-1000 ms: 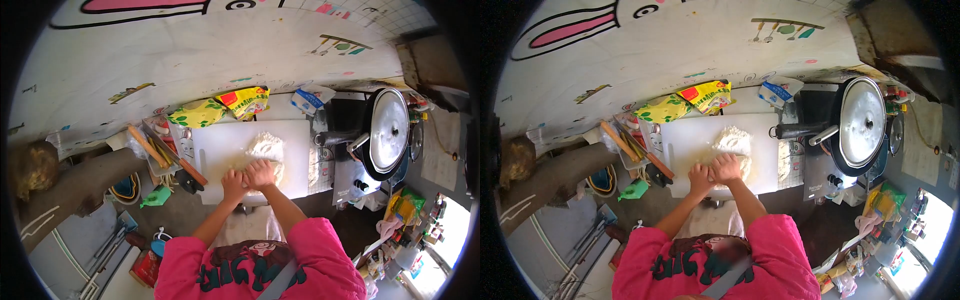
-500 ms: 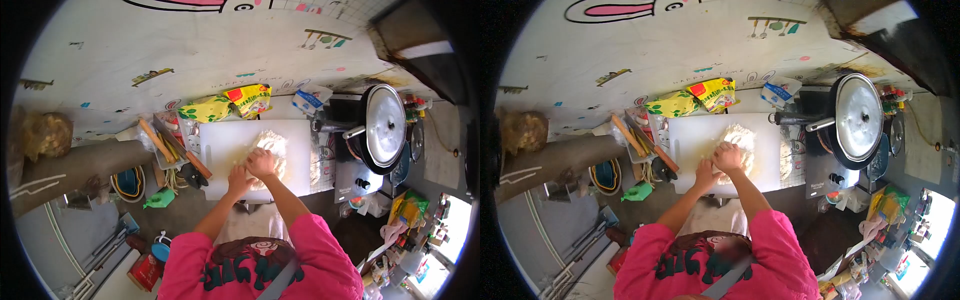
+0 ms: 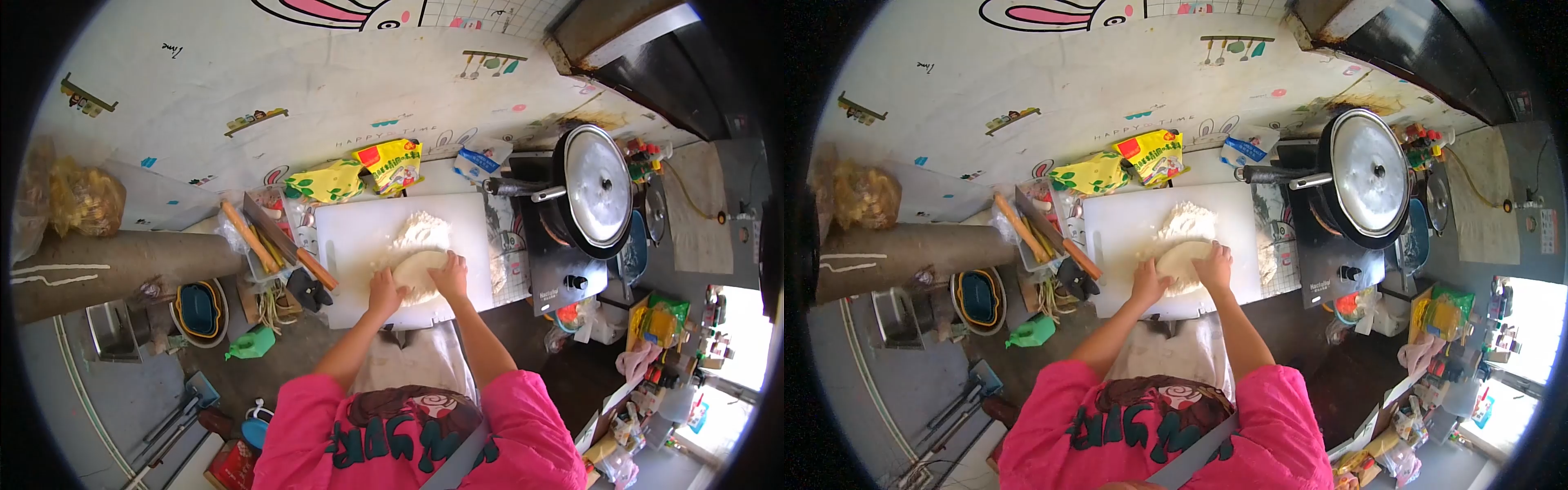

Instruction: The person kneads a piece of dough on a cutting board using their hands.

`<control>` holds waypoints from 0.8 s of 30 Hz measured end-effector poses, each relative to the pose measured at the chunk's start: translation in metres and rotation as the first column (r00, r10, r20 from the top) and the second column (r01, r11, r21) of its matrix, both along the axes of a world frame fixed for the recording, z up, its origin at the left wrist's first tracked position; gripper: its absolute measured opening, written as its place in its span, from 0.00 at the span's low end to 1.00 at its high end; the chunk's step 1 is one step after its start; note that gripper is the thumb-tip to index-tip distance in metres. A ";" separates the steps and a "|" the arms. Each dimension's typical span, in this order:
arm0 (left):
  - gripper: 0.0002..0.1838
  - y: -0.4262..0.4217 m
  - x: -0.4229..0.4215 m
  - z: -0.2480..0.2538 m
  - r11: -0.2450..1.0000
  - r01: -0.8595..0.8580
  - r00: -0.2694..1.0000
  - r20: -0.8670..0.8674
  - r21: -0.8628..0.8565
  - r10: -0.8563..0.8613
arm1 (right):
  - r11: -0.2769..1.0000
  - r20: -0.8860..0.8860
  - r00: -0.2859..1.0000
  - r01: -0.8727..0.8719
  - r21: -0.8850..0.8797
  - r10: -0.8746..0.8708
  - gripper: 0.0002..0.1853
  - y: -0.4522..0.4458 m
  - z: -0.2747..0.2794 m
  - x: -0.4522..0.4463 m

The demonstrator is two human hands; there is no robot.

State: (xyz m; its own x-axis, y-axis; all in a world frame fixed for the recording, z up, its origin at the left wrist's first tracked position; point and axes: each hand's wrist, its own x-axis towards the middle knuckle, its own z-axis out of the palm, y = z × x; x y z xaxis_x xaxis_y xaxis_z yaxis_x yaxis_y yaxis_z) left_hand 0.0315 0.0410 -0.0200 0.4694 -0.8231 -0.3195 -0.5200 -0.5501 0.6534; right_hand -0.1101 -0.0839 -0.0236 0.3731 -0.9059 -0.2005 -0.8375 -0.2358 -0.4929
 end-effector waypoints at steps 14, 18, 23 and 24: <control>0.28 0.005 -0.019 0.026 0.978 -0.200 0.879 -0.449 -0.052 0.156 | 0.995 0.198 0.978 0.050 0.087 -0.066 0.29 0.024 0.081 0.019; 0.27 0.007 -0.045 0.017 0.958 -0.205 0.884 -0.459 -0.199 0.093 | 0.998 0.162 0.985 -0.064 -0.018 0.066 0.26 0.013 0.102 0.021; 0.29 0.004 -0.032 -0.008 0.997 -0.056 0.987 -0.155 -0.043 0.049 | 0.995 -0.159 0.983 -0.090 0.038 0.095 0.21 0.013 0.085 0.042; 0.28 0.002 -0.027 -0.006 0.983 -0.043 0.991 -0.131 -0.179 0.019 | 0.990 -0.228 0.964 -0.137 0.024 0.139 0.21 0.016 0.083 0.048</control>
State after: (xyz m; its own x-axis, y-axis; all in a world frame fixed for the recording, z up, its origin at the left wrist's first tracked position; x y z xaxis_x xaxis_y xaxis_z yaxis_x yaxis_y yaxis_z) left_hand 0.0041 0.0426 -0.0260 0.4605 -0.8584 -0.2259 -0.4096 -0.4313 0.8039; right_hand -0.0622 -0.0677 0.0591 0.4377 -0.8470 -0.3017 -0.8877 -0.3537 -0.2947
